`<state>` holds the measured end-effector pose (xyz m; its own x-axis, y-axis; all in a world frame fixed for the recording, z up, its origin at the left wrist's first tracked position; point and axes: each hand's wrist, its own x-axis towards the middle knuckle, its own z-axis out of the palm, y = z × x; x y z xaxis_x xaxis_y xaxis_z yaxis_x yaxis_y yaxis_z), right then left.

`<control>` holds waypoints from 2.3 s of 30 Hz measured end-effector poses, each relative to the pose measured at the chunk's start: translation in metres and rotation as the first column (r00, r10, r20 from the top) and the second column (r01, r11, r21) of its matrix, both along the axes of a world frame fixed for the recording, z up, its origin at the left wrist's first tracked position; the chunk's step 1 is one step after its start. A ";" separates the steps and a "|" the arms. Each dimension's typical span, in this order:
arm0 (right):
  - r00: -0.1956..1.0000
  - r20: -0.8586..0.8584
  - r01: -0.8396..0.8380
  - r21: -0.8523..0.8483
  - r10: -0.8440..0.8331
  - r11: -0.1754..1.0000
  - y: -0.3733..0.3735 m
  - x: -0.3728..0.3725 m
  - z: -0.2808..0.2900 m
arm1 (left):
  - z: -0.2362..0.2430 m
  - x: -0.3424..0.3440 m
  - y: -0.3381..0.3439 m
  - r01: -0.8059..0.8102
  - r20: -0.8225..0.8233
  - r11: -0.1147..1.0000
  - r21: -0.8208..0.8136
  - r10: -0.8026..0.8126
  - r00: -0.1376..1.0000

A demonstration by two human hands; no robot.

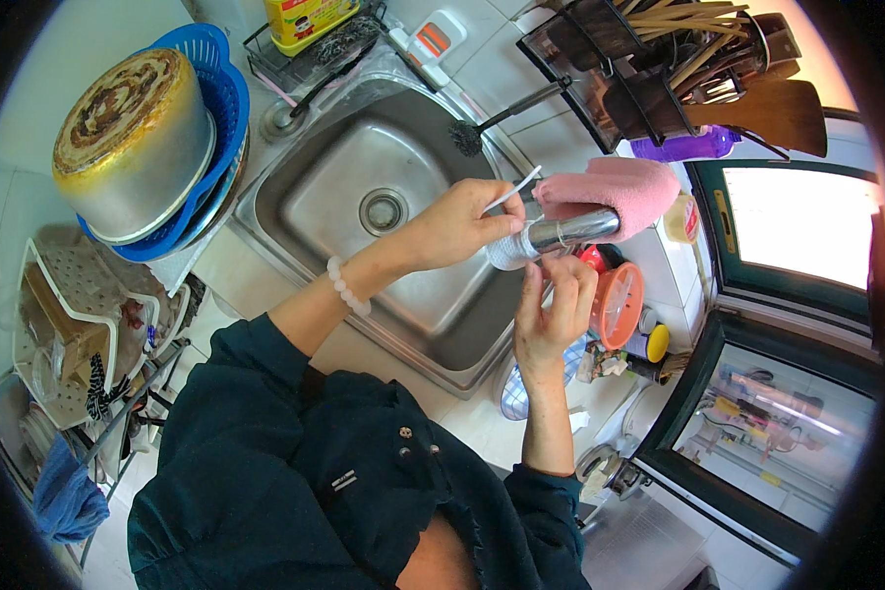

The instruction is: The person takes a new aerator or filter component from a plastic bag and installs it onto a kitchen faucet by hand.

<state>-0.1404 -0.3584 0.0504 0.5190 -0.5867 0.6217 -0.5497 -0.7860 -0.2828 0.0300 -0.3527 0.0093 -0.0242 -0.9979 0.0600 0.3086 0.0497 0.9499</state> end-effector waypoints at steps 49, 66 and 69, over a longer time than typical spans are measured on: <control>0.975 -0.189 -0.173 -0.304 0.119 0.937 -0.020 -0.008 0.009 | 0.059 0.007 -0.024 -0.070 0.773 0.998 -0.004 0.047 0.633; 0.984 -0.101 -0.168 -0.279 0.145 0.946 -0.028 -0.004 0.000 | 0.070 -0.001 -0.024 -0.184 0.629 0.952 0.245 -0.012 0.778; 0.988 -0.068 -0.155 -0.260 0.142 0.953 -0.030 -0.004 -0.006 | 0.077 -0.004 -0.020 -0.195 0.480 0.911 0.364 -0.005 0.877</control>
